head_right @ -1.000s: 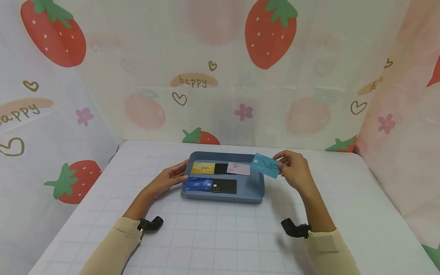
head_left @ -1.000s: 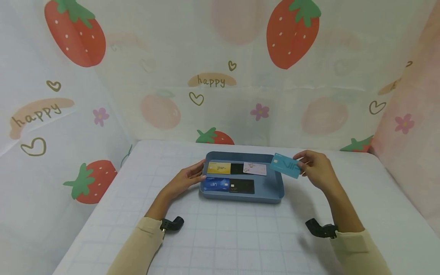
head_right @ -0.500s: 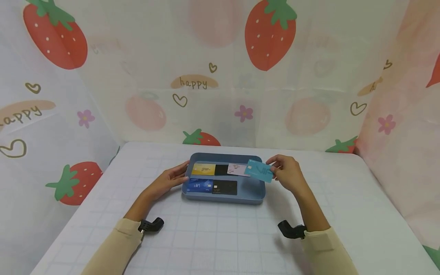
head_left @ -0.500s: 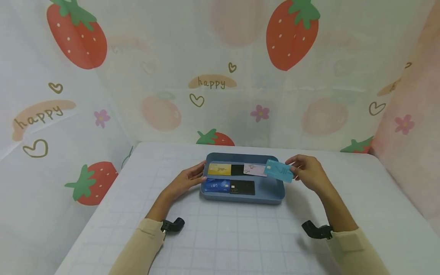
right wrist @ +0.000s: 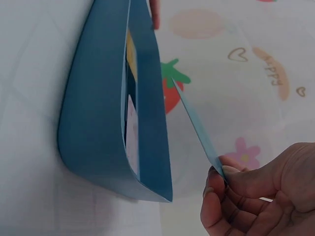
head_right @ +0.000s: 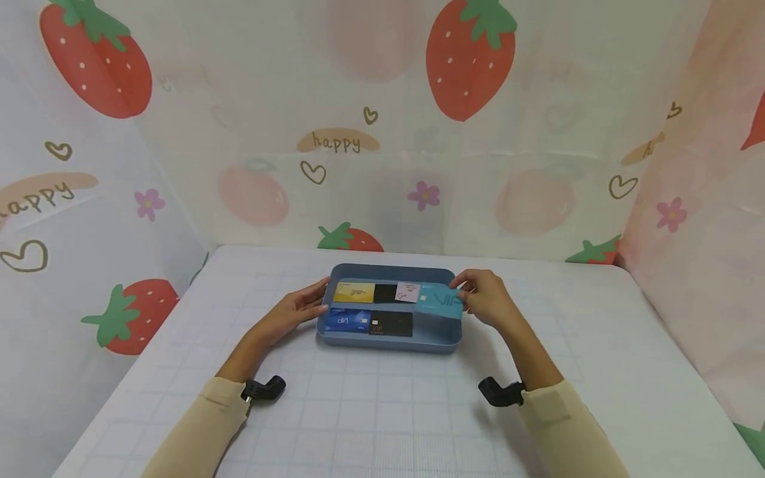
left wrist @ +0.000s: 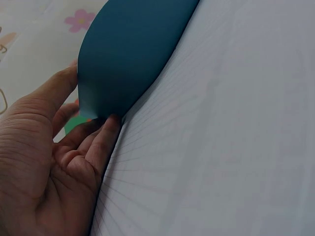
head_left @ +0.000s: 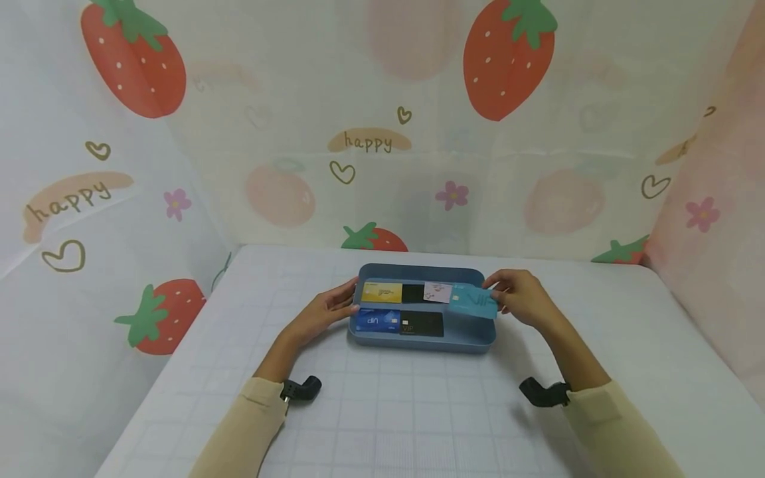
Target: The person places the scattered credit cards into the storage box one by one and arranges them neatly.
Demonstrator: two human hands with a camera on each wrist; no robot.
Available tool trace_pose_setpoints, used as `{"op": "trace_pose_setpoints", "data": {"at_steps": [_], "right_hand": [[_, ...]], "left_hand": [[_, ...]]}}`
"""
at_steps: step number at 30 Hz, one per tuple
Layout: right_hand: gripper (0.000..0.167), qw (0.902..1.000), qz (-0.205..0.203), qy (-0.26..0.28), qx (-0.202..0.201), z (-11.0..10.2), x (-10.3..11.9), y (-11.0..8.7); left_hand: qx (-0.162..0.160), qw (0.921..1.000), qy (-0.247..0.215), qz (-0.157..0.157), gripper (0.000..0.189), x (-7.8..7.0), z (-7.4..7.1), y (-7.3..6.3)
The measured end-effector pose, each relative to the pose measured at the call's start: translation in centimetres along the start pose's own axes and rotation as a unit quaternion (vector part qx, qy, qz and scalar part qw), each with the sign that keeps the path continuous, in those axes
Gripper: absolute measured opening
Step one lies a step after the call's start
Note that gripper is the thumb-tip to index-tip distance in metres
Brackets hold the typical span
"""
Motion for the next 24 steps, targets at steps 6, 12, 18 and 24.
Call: {"op": "trace_pose_setpoints", "data": {"at_steps": [6, 12, 18, 24], "right_hand": [[0.021, 0.9996, -0.001, -0.009, 0.027, 0.7, 0.3, 0.6], [0.022, 0.9987, 0.001, -0.014, 0.05, 1.5, 0.4, 1.0], [0.023, 0.9975, 0.0, -0.01, 0.07, 2.5, 0.6, 1.4], [0.023, 0.9955, 0.008, -0.006, 0.095, 3.4, 0.8, 1.8]], "left_hand": [[-0.001, 1.0, 0.002, -0.002, 0.074, -0.1, 0.0, 0.0], [-0.004, 0.9999, 0.003, -0.009, 0.074, -0.3, 0.0, -0.2], [-0.007, 0.9999, 0.004, -0.012, 0.073, -0.3, 0.0, -0.2], [-0.007, 0.9998, 0.002, -0.016, 0.073, -0.3, 0.0, -0.3]]}}
Point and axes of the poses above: each hand's wrist, its own y-axis towards the middle knuckle, its own z-axis out of the palm, x = y × z, the point moved 3 cm from there along y, towards the middle knuckle, and after that the axes turned 4 degrees about z, right-handed, at the moved point
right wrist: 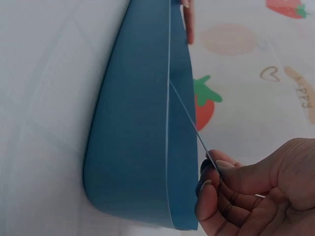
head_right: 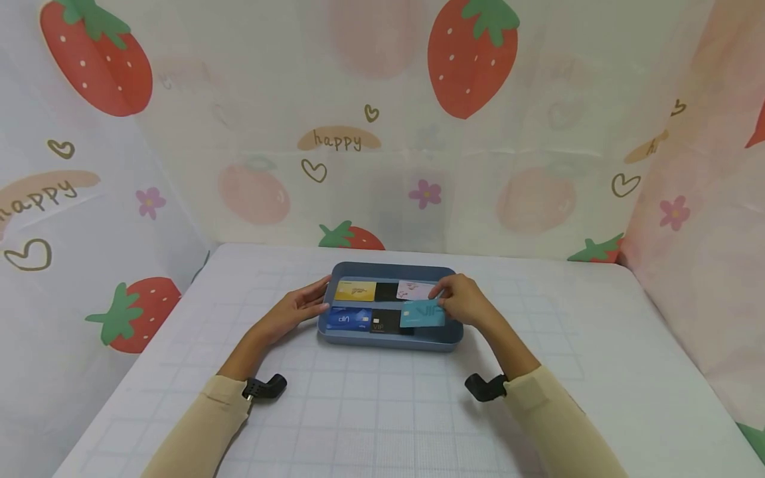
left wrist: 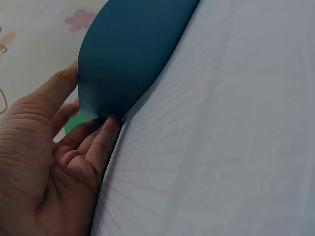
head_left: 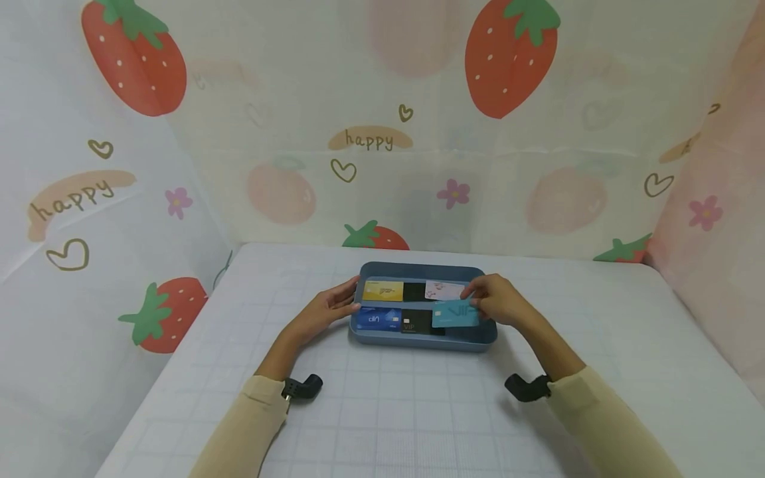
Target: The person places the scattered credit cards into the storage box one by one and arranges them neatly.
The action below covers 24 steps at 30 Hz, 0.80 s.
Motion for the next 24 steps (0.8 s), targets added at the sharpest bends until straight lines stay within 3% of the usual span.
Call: {"op": "trace_pose_setpoints", "data": {"at_steps": [24], "right_hand": [[0.019, 0.9995, -0.008, -0.015, 0.028, 1.8, 0.4, 1.2]], "left_hand": [[0.006, 1.0, -0.004, 0.001, 0.075, 0.0, 0.0, -0.1]]}}
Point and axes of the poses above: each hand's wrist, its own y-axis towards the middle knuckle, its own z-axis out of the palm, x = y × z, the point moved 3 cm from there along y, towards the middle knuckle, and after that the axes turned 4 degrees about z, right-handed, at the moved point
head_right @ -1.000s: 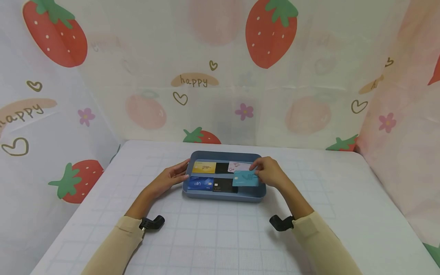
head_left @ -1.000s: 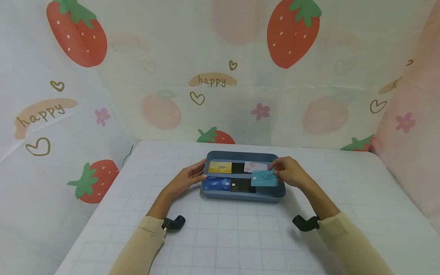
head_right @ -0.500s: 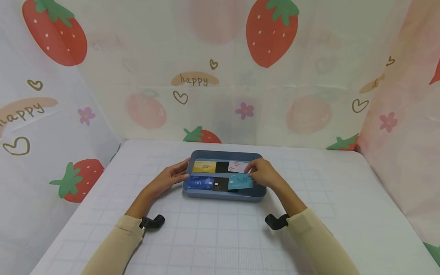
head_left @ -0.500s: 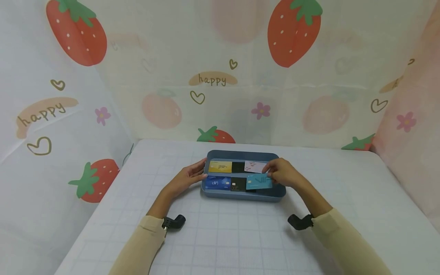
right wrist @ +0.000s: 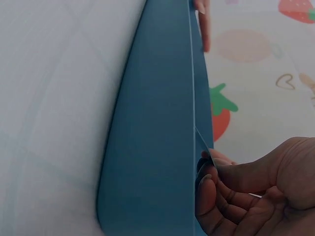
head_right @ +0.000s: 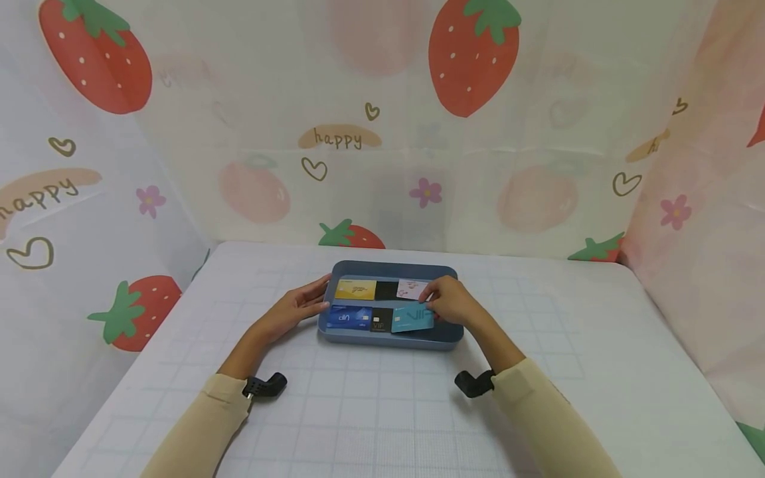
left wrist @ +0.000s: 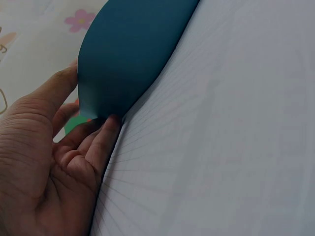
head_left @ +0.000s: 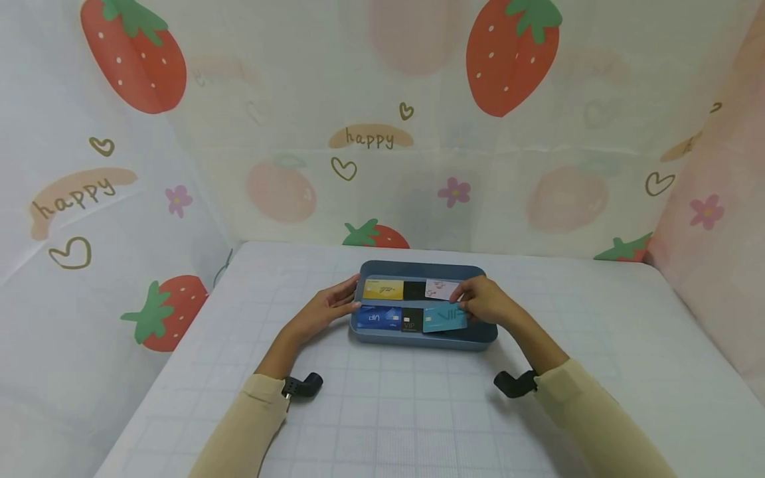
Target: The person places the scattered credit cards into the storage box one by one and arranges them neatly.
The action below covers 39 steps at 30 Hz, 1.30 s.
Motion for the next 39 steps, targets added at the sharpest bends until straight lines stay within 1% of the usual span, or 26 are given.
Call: {"op": "trace_pose_setpoints", "data": {"at_steps": [12, 17, 25, 33, 39], "right_hand": [[0.018, 0.9999, -0.005, 0.01, 0.011, 0.33, -0.25, 0.3], [0.019, 0.9999, 0.005, 0.009, 0.012, 0.42, -0.27, 0.33], [0.018, 0.9998, 0.016, 0.006, 0.01, 0.35, -0.19, 0.3], [0.016, 0.9998, 0.016, 0.0, 0.007, 0.42, -0.02, 0.14], [0.014, 0.9996, 0.024, -0.012, 0.006, 0.43, 0.03, 0.07]], "left_hand": [[-0.001, 1.0, 0.004, 0.003, 0.074, -0.05, 0.0, -0.11], [0.001, 1.0, 0.002, -0.001, 0.074, -0.09, 0.02, -0.2], [0.002, 1.0, 0.003, 0.003, 0.074, -0.16, 0.05, -0.12], [0.001, 1.0, 0.006, 0.005, 0.074, -0.13, 0.08, -0.19], [0.003, 1.0, 0.004, 0.004, 0.073, -0.2, 0.1, -0.16]]}}
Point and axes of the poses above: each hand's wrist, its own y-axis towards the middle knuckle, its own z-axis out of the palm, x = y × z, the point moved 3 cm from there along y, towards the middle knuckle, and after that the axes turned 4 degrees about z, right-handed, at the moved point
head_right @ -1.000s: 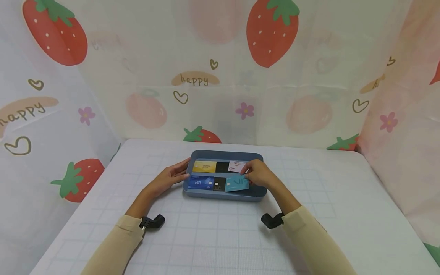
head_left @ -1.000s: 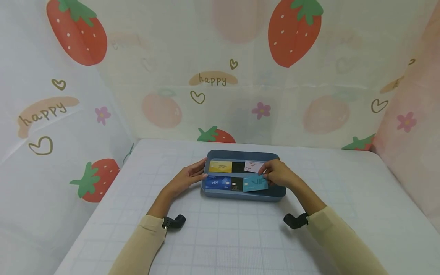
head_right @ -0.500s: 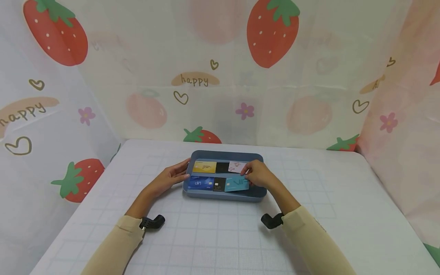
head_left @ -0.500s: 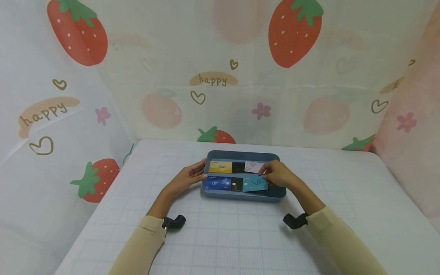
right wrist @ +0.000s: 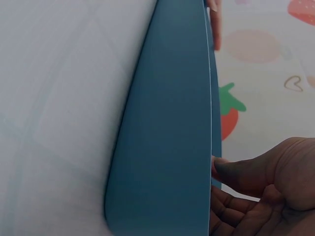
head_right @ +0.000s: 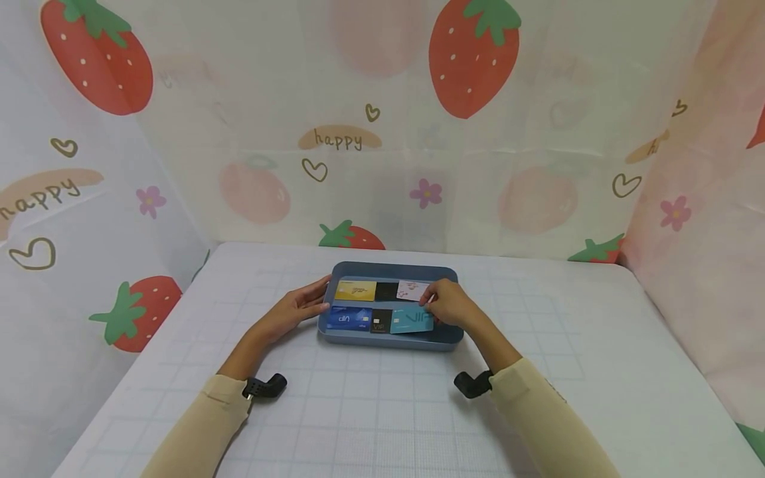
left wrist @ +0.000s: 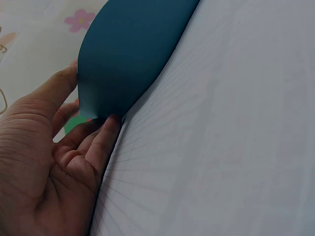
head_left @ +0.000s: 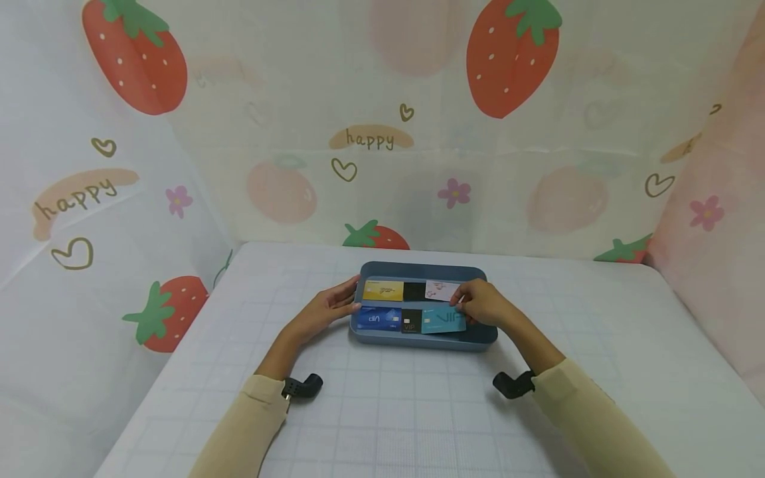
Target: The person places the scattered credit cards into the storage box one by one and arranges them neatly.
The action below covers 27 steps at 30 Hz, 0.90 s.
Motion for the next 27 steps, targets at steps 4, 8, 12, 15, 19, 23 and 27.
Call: {"op": "trace_pose_setpoints", "data": {"at_steps": [4, 8, 12, 15, 19, 23, 27], "right_hand": [[0.014, 1.0, 0.005, -0.006, -0.002, 0.0, -0.06, 0.09], [0.013, 0.9999, 0.013, -0.009, 0.001, 0.1, -0.07, 0.14], [0.013, 0.9997, 0.022, -0.012, 0.003, 0.26, -0.02, 0.14], [0.013, 0.9996, 0.023, -0.015, 0.003, 0.37, 0.01, 0.15], [0.013, 0.9995, 0.024, -0.021, 0.001, 0.44, -0.01, 0.19], [0.014, 0.9993, 0.025, -0.027, -0.002, 0.5, -0.1, 0.24], [0.014, 0.9993, 0.022, -0.031, -0.004, 0.57, -0.2, 0.32]], "left_hand": [[0.001, 1.0, 0.001, 0.003, 0.073, 0.02, -0.09, 0.05], [0.001, 1.0, 0.005, 0.004, 0.074, 0.02, -0.1, 0.08], [0.001, 1.0, 0.002, 0.004, 0.074, 0.06, -0.07, 0.11], [0.0, 1.0, 0.001, 0.002, 0.073, 0.13, -0.07, 0.09], [0.0, 1.0, 0.001, 0.0, 0.073, 0.18, -0.07, 0.05], [0.0, 1.0, -0.001, -0.002, 0.072, 0.19, -0.07, 0.08], [-0.002, 1.0, 0.001, -0.001, 0.072, 0.17, -0.1, 0.12]]}}
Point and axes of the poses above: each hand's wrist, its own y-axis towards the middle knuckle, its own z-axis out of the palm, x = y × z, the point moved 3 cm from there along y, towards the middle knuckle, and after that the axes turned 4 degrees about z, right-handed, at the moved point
